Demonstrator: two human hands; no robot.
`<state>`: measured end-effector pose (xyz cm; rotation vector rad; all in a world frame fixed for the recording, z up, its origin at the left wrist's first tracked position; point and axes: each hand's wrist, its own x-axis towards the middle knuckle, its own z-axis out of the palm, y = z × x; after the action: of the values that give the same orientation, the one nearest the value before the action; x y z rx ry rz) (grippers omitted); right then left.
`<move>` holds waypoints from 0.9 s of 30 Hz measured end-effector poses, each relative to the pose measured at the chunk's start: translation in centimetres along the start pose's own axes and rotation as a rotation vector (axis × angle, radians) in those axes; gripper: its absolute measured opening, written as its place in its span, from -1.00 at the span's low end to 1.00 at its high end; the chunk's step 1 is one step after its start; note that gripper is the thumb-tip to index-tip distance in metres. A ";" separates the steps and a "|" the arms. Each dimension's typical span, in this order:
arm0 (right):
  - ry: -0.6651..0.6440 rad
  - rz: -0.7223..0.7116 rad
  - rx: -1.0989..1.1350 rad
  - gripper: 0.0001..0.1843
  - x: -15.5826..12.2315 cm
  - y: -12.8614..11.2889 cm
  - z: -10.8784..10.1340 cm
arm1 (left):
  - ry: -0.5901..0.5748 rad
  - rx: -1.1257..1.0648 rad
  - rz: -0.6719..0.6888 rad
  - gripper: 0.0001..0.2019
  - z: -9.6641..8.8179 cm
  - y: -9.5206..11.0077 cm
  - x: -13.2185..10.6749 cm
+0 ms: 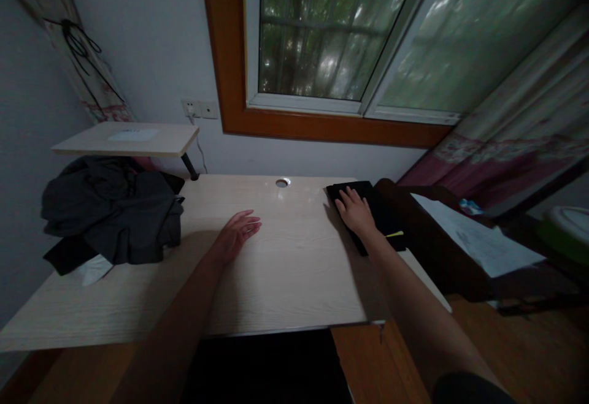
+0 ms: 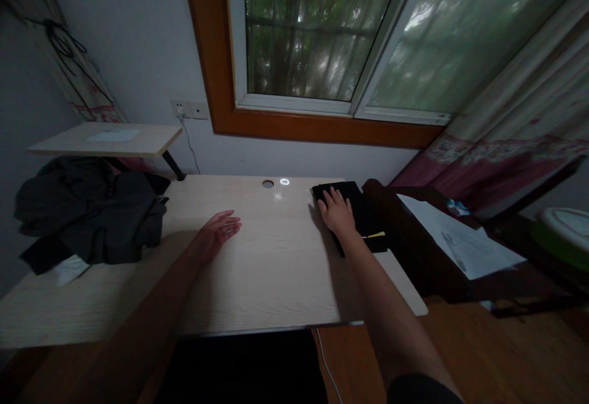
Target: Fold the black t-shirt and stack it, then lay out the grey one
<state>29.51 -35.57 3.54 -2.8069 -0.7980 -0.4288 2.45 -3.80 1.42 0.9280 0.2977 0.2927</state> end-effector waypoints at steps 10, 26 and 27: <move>0.093 -0.194 -0.006 -0.44 -2.1 -4.9 0.3 | -0.007 0.007 0.001 -0.60 -0.2 0.0 0.0; 0.006 -0.251 0.213 -0.52 -6.0 -8.9 3.9 | -0.004 -0.001 0.048 -0.64 -0.6 1.3 -0.3; 0.009 -0.253 0.221 -0.53 -6.0 -8.9 3.9 | 0.018 0.008 0.071 -0.64 -0.9 1.7 -0.4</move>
<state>20.73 -30.03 -1.15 -2.5095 -1.1299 -0.3647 1.59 -2.33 2.30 0.9450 0.2833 0.3660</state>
